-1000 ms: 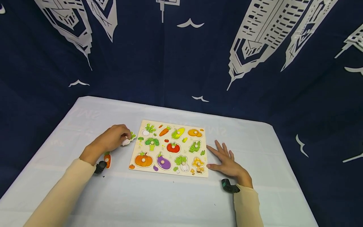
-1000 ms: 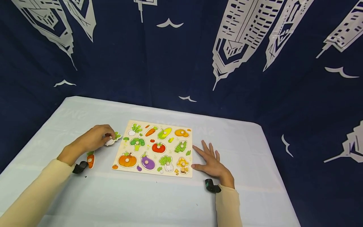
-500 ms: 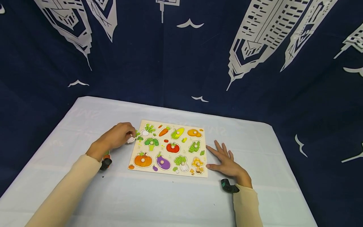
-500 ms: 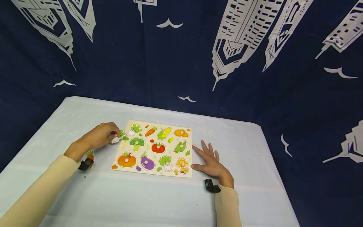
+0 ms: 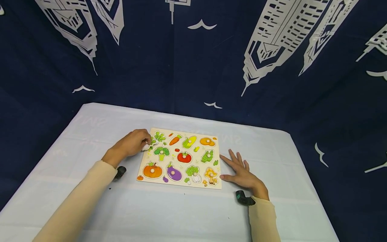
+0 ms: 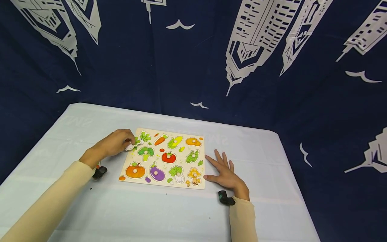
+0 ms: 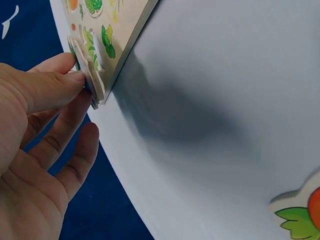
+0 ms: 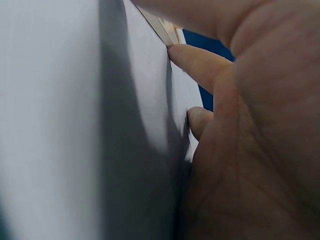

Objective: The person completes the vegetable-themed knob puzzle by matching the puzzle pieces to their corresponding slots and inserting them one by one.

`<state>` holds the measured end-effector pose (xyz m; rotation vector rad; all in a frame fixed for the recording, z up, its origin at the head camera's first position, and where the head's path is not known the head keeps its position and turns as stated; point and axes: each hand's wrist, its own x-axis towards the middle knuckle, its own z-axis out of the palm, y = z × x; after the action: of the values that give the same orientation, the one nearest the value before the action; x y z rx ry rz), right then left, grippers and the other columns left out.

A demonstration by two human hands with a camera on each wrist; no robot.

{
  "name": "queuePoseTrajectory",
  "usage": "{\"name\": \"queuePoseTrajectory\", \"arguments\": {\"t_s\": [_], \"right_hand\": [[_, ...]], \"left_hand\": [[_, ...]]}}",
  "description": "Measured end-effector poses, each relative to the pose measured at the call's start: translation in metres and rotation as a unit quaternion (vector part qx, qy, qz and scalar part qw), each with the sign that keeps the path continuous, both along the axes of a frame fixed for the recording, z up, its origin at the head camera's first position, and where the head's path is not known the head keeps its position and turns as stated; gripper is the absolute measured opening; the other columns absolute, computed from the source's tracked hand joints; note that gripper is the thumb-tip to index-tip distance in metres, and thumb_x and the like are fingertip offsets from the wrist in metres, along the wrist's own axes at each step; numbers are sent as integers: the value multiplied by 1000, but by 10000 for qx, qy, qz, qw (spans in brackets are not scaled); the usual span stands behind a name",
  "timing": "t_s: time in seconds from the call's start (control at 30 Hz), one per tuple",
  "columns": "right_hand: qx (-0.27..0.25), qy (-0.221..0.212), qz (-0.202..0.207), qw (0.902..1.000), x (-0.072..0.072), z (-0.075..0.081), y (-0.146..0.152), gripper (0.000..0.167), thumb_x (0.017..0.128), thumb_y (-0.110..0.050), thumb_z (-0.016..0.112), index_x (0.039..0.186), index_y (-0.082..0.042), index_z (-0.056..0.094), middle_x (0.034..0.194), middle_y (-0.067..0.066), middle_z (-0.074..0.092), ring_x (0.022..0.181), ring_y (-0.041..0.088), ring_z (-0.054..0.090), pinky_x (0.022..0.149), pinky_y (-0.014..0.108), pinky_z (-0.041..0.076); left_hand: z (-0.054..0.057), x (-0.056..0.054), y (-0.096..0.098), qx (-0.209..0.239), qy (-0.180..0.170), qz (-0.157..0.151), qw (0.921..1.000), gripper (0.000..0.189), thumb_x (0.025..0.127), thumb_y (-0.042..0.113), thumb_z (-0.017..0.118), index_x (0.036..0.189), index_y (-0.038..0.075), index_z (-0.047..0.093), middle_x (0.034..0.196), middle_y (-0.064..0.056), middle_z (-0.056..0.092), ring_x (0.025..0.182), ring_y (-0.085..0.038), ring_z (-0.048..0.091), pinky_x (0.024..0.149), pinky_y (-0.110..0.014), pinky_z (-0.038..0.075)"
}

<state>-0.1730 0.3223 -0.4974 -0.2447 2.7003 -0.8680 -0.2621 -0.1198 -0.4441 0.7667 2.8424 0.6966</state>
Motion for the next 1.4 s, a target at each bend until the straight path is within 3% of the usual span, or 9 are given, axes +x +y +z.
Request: {"name": "queuePoseTrajectory", "arguments": {"t_s": [0.77,1.4], "right_hand": [[-48,-46,-7,10000,1,3,-3,86,84,-48,76,157,-25,36,170,14,-1,153,42,-16,116,69,-12],[-31,-2,10,10000,1,2,-1,87,84,-49,76,157,-25,36,170,14,-1,153,43,-16,115,70,-12]], "left_hand": [[-5,-24,21,-47,-195,58,9998,21,96,-4,58,98,10,74,110,-8,67,104,-25,61,98,-45,51],[-7,-30,32,-137,-341,78,9993,19,96,-3,57,96,9,72,105,-6,66,99,-25,58,96,-42,51]]}}
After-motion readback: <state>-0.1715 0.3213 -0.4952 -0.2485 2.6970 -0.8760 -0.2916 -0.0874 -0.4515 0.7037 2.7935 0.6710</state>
